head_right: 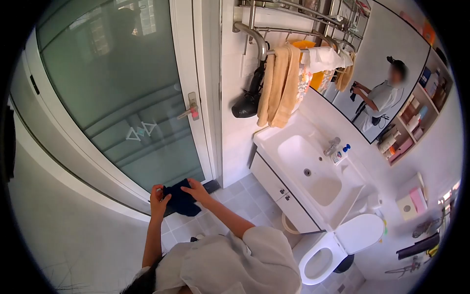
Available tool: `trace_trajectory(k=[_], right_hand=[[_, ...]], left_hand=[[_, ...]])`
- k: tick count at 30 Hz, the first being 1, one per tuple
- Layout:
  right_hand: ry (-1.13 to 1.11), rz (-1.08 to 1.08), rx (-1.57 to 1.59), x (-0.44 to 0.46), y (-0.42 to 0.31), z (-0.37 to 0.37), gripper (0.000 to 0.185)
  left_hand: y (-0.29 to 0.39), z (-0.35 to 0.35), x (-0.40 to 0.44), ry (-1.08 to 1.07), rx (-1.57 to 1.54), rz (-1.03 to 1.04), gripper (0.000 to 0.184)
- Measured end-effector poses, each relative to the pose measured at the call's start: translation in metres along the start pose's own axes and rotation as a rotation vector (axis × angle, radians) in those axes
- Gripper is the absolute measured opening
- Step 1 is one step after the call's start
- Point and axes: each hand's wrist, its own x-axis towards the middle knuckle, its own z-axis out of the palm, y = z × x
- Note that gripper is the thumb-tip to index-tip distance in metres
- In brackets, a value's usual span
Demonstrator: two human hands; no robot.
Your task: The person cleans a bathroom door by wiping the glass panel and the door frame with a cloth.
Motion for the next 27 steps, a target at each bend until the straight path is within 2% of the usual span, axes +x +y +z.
trace_trajectory(k=[2,5,7,8,10,11,13,14,16,17,19,22,25,27], right_hand=[[0.006,0.036,-0.028,0.004,0.007,-0.003,0.025],[0.064,-0.032,-0.089,0.013,0.025,-0.005,0.028],[0.178,0.052,-0.342,0.010,0.018,-0.004,0.031],[0.177,0.053,-0.342,0.010,0.018,-0.002,0.031],[0.170,-0.085,-0.453,0.010,0.020,-0.001,0.031],[0.171,-0.085,-0.453,0.012,0.023,-0.001,0.031],[-0.065,-0.275,-0.225,0.017,0.024,-0.001,0.034],[-0.064,-0.273,-0.223,0.016,0.026,-0.002,0.034],[-0.120,-0.517,-0.589,0.004,0.009,0.003,0.040],[-0.119,-0.515,-0.589,0.000,0.006,0.006,0.040],[-0.021,-0.413,-0.890,-0.004,0.006,0.013,0.044],[0.037,-0.438,-0.966,0.002,0.016,0.016,0.038],[0.098,-0.540,-0.931,0.003,0.009,0.013,0.034],[0.154,-0.596,-0.855,0.006,0.005,0.012,0.031]], left_hand=[[-0.010,-0.006,0.000,0.034,0.032,-0.027,0.039],[-0.004,-0.011,-0.002,0.048,0.074,-0.089,0.040],[-0.008,-0.015,-0.002,0.026,0.085,-0.124,0.038],[-0.021,-0.019,0.000,0.003,0.129,-0.110,0.037],[-0.023,-0.019,-0.001,-0.020,0.174,-0.097,0.035],[-0.023,-0.018,-0.003,-0.029,0.181,-0.047,0.036],[-0.022,-0.017,-0.005,-0.037,0.188,0.002,0.036],[-0.022,-0.019,-0.006,-0.014,0.250,-0.002,0.038],[-0.022,-0.019,-0.006,0.010,0.311,-0.006,0.040],[-0.021,-0.018,-0.007,0.035,0.383,0.052,0.039],[-0.017,-0.016,-0.008,0.059,0.452,0.111,0.038],[-0.013,-0.016,-0.007,0.038,0.575,0.201,0.030],[-0.012,-0.017,-0.006,0.060,0.574,0.213,0.022],[-0.009,-0.015,-0.007,0.159,0.558,0.202,0.017]])
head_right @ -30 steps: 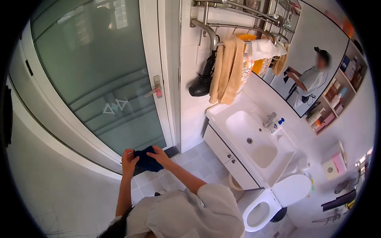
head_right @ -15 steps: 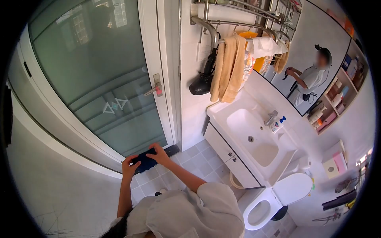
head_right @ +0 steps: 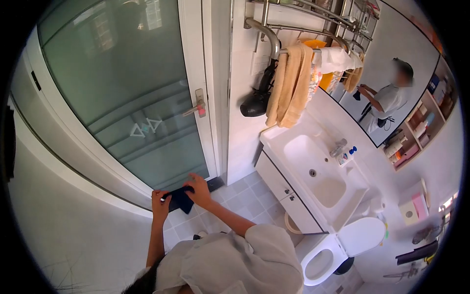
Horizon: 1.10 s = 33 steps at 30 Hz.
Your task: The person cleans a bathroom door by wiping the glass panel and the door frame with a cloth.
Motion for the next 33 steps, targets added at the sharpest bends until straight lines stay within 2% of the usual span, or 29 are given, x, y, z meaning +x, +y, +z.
trace_trajectory(k=[1,2,3,4,5,6,7,10,12,14,16,18,23,26,28,29,30,32,33], right_hand=[[0.090,-0.014,0.053,0.001,-0.001,0.000,0.028],[0.087,-0.018,0.058,0.002,-0.002,0.001,0.028],[0.017,0.091,0.065,0.002,-0.003,0.001,0.024],[-0.054,0.201,0.071,0.002,-0.004,0.001,0.021],[-0.058,0.200,0.071,0.001,-0.004,0.005,0.021],[-0.039,0.265,0.256,0.001,-0.005,0.009,0.019],[-0.020,0.330,0.440,0.001,-0.005,0.012,0.018],[-0.028,0.364,0.355,0.003,-0.013,0.014,0.021],[-0.037,0.396,0.350,0.002,-0.008,0.019,0.023],[-0.043,0.427,0.345,0.001,-0.003,0.023,0.026],[-0.128,0.574,0.815,0.001,-0.008,0.016,0.030],[-0.157,0.567,0.800,-0.001,-0.015,0.008,0.034],[-0.251,0.571,0.619,0.002,-0.005,-0.002,0.036],[-0.144,0.525,0.636,0.000,-0.005,0.000,0.041],[-0.029,0.333,0.151,0.001,-0.023,-0.006,0.038],[-0.042,0.329,0.209,-0.001,-0.014,-0.003,0.039],[-0.071,0.419,0.325,0.001,-0.020,-0.009,0.036],[-0.077,0.526,0.594,0.009,-0.045,-0.027,0.024],[-0.065,0.542,0.713,0.011,-0.047,-0.033,0.025]], left_hand=[[-0.005,0.000,0.000,0.005,0.005,-0.003,0.017],[-0.013,0.001,0.003,0.057,0.056,0.100,0.015],[-0.012,0.001,0.005,0.108,0.106,0.204,0.015],[-0.010,-0.001,0.005,0.111,0.107,0.201,0.015],[-0.008,-0.002,0.003,0.001,-0.030,0.011,0.016],[-0.003,-0.003,0.003,-0.108,-0.169,-0.179,0.018],[0.002,-0.002,0.003,-0.103,-0.170,-0.180,0.018],[0.004,0.000,0.002,-0.001,-0.274,-0.187,0.022],[-0.005,0.002,0.004,-0.069,-0.518,-0.348,0.024],[-0.004,0.001,0.000,-0.105,-0.463,-0.281,0.027],[-0.006,-0.003,-0.003,-0.138,-0.406,-0.216,0.031],[-0.010,-0.009,0.000,-0.181,-0.453,-0.210,0.042],[-0.003,-0.018,0.008,-0.185,-0.521,-0.363,0.044],[-0.005,-0.007,0.007,-0.134,-0.597,-0.397,0.045],[-0.012,0.002,0.005,-0.074,-0.635,-0.414,0.045],[-0.016,0.003,0.006,-0.091,-0.626,-0.368,0.046],[-0.015,0.003,0.008,-0.105,-0.616,-0.323,0.047],[0.019,-0.007,0.008,-0.081,-0.566,-0.344,0.045],[0.027,-0.009,0.008,-0.120,-0.614,-0.328,0.045]])
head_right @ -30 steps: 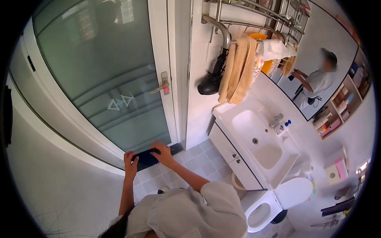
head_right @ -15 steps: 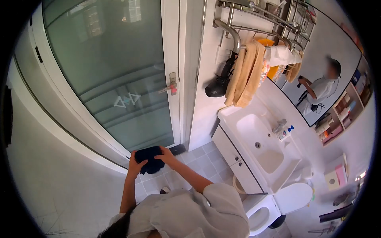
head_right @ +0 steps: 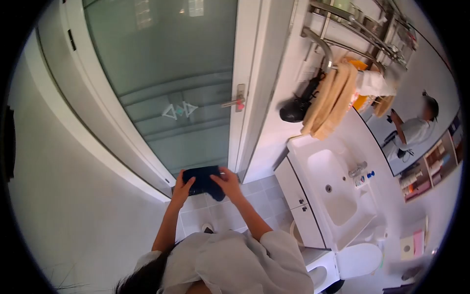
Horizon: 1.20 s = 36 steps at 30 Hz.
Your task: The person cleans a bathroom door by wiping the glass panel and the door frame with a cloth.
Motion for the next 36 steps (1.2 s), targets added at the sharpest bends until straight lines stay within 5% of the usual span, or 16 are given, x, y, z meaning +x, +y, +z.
trace_trajectory(k=[5,13,17,29,32,36], right_hand=[[-0.080,0.178,0.537,-0.015,-0.038,-0.003,0.030],[-0.087,0.393,0.715,-0.032,-0.053,-0.005,0.043],[-0.180,0.535,0.807,-0.035,-0.041,-0.006,0.046],[-0.204,0.491,0.870,-0.042,-0.041,-0.015,0.051],[-0.384,0.274,0.922,-0.043,-0.044,-0.012,0.045],[-0.251,0.257,0.514,-0.027,-0.036,-0.008,0.042]], left_hand=[[0.044,0.019,-0.012,-0.071,-0.121,-0.127,0.045],[0.070,0.027,-0.031,-0.199,-0.505,-0.149,0.058],[0.076,0.024,-0.036,-0.213,-0.499,-0.248,0.046],[0.071,0.031,-0.033,-0.193,-0.470,-0.379,0.039],[0.067,0.031,-0.030,-0.236,-0.501,-0.211,0.043],[0.056,0.016,-0.012,-0.164,-0.292,-0.203,0.047]])
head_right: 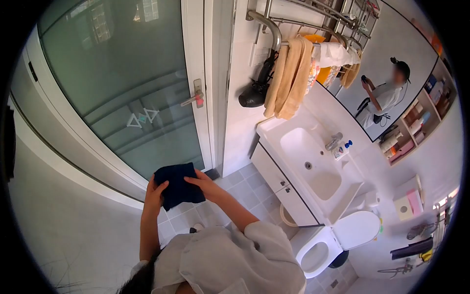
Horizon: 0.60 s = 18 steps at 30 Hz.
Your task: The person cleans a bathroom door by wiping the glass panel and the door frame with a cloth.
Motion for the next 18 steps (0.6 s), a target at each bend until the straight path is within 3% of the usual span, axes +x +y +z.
trace_trajectory(k=[5,7,9,11,12,13,16,17,18], right_hand=[[0.053,0.038,-0.193,0.040,0.003,-0.009,0.033],[0.078,0.132,-0.060,0.041,-0.005,0.003,0.029],[-0.014,0.124,0.116,0.047,0.008,0.000,0.034],[-0.011,0.156,0.290,0.045,0.021,0.001,0.040],[-0.044,0.095,0.388,0.053,0.034,-0.006,0.044],[-0.179,0.214,0.498,0.056,0.036,-0.019,0.043],[-0.017,-0.301,-0.448,0.068,0.078,-0.051,0.032],[0.038,-0.150,0.025,0.073,0.089,-0.060,0.028],[0.028,-0.137,0.021,0.073,0.088,-0.055,0.028]], left_hand=[[0.005,-0.020,0.028,-0.007,0.169,0.056,0.043],[-0.002,-0.033,0.036,0.039,0.170,0.100,0.044],[-0.001,-0.028,0.035,0.103,0.060,-0.074,0.041],[-0.011,-0.032,0.038,0.173,0.145,-0.066,0.041],[-0.016,-0.032,0.038,0.196,0.076,-0.046,0.041],[-0.023,-0.032,0.037,0.218,0.004,-0.025,0.041],[-0.043,-0.044,0.037,0.335,0.047,0.049,0.041],[-0.050,-0.050,0.039,0.356,0.039,0.057,0.041],[-0.058,-0.056,0.041,0.362,0.063,0.123,0.041]])
